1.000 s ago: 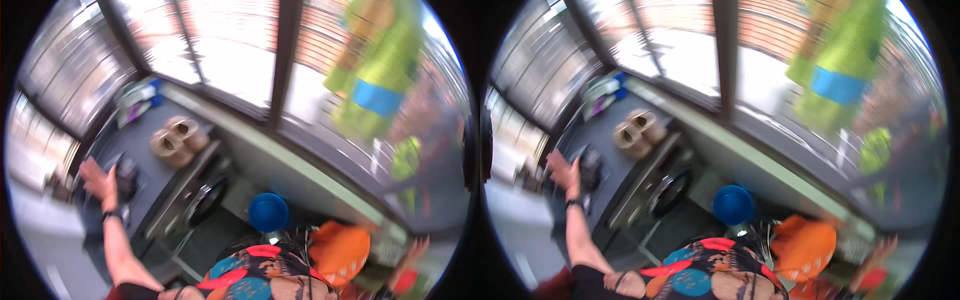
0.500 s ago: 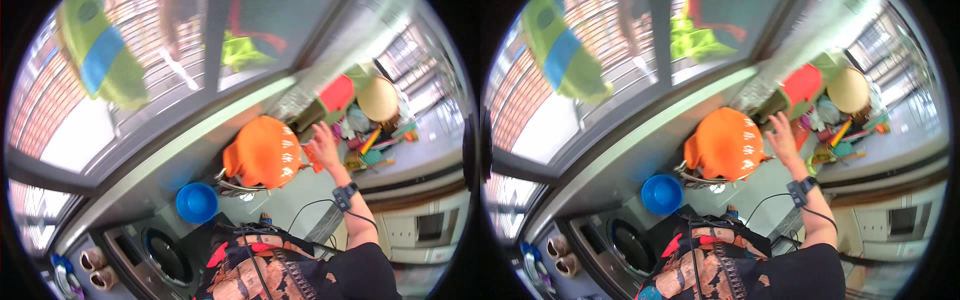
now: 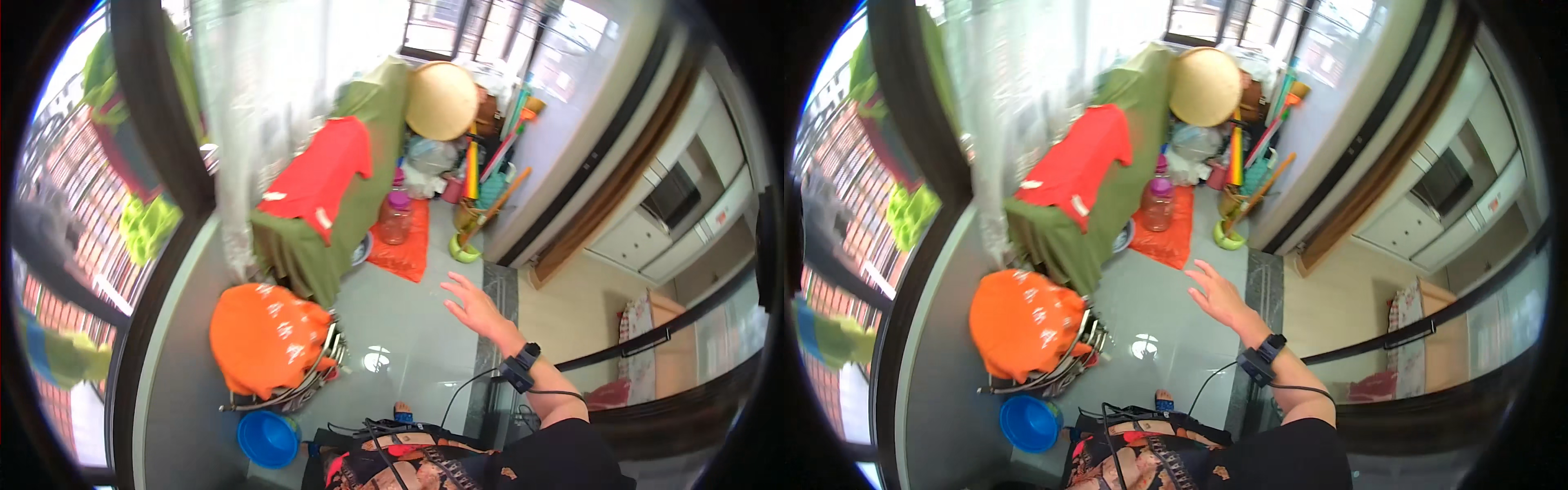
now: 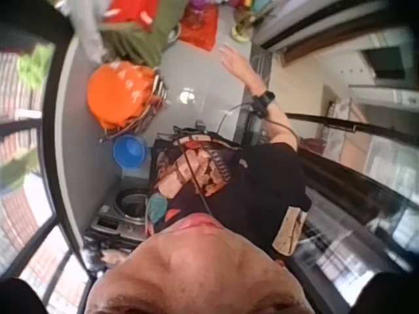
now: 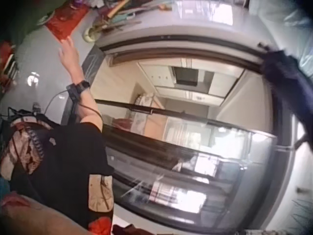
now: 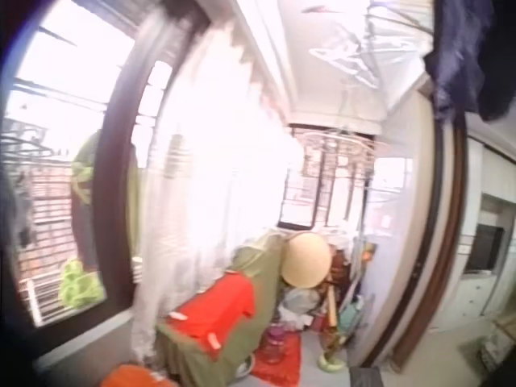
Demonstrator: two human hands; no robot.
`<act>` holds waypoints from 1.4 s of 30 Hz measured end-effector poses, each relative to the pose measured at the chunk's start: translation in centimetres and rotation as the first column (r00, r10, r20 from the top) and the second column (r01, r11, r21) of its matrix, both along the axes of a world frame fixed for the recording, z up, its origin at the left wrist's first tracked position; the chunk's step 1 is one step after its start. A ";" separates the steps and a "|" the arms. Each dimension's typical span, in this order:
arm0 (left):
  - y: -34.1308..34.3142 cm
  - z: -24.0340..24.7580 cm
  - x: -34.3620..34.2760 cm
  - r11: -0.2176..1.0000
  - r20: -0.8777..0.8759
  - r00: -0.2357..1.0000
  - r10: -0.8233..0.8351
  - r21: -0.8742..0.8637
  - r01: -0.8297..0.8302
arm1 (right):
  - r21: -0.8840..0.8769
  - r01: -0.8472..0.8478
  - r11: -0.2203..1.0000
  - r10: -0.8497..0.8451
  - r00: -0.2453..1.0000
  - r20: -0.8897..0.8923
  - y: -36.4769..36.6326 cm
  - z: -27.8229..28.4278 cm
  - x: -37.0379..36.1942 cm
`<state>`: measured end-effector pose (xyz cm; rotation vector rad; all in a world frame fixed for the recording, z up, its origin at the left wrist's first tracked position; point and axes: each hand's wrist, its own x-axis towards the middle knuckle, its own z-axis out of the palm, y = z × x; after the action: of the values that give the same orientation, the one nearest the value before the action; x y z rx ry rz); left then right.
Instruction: Emptying a trash bin and replacing the plastic liner.
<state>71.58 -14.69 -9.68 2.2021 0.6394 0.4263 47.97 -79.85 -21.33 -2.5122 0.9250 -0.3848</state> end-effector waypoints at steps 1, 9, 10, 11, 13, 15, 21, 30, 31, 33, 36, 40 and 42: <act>-2.9 0.1 0.1 0.996 -0.006 0.999 -0.054 -0.068 0.053 | -0.014 0.061 0.998 -0.061 0.998 -0.010 -0.8 0.9 -3.2; -29.6 -8.2 7.9 0.497 0.123 0.631 -0.766 -0.509 0.703 | 0.035 0.583 0.812 -0.577 0.793 0.196 0.3 7.5 -25.3; -34.8 -7.4 6.3 0.430 0.126 0.585 -0.801 -0.558 0.709 | -0.023 0.627 0.779 -0.609 0.765 0.210 1.5 7.9 -27.6; -39.4 -6.3 4.8 0.264 0.207 0.404 -0.891 -0.488 0.832 | -0.005 0.683 0.730 -0.665 0.713 0.224 2.7 8.3 -29.4; -48.1 -7.2 3.0 0.075 0.199 0.191 -0.961 -0.479 0.875 | 0.010 0.806 0.592 -0.781 0.570 0.254 6.4 9.9 -32.5; -56.7 -6.5 -2.2 -0.158 0.222 -0.017 -0.975 -0.637 0.754 | -0.014 0.886 0.463 -0.850 0.449 0.277 10.6 10.3 -35.0; -70.4 -9.4 -8.1 -0.510 0.165 -0.527 -0.834 -0.595 0.621 | -0.110 0.978 0.175 -0.960 0.194 0.201 18.1 11.8 -34.8; -79.3 -9.1 -22.6 -0.716 0.209 -0.799 -0.565 -0.606 0.348 | 0.095 0.715 -0.693 -0.476 -0.552 0.684 40.9 13.4 -35.9; -79.7 -8.5 -23.8 -0.728 0.206 -0.808 -0.552 -0.592 0.346 | 0.132 0.651 -0.747 -0.398 -0.598 0.696 43.0 13.6 -36.1; -80.0 -7.3 -26.3 -0.756 0.205 -0.828 -0.522 -0.561 0.337 | -0.073 0.438 -0.896 -0.375 -0.660 0.651 49.2 13.9 -37.6; -80.2 -5.7 -31.0 -0.800 0.219 -0.862 -0.457 -0.525 0.291 | -0.169 0.226 -0.959 -0.278 -0.656 0.702 61.8 12.8 -40.1; -79.9 -3.5 -36.0 -0.842 0.249 -0.875 -0.415 -0.469 0.267 | 0.266 0.172 -0.949 0.104 -0.623 0.776 73.7 13.6 -43.1; -80.4 -2.3 -38.2 -0.859 0.268 -0.874 -0.404 -0.438 0.263 | 0.525 0.188 -0.830 0.340 -0.575 0.744 78.9 13.8 -45.5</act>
<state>33.35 -95.05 -11.96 0.9264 -1.7498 -1.4635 2.52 -0.91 -7.57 -0.6486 -1.5351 1.4611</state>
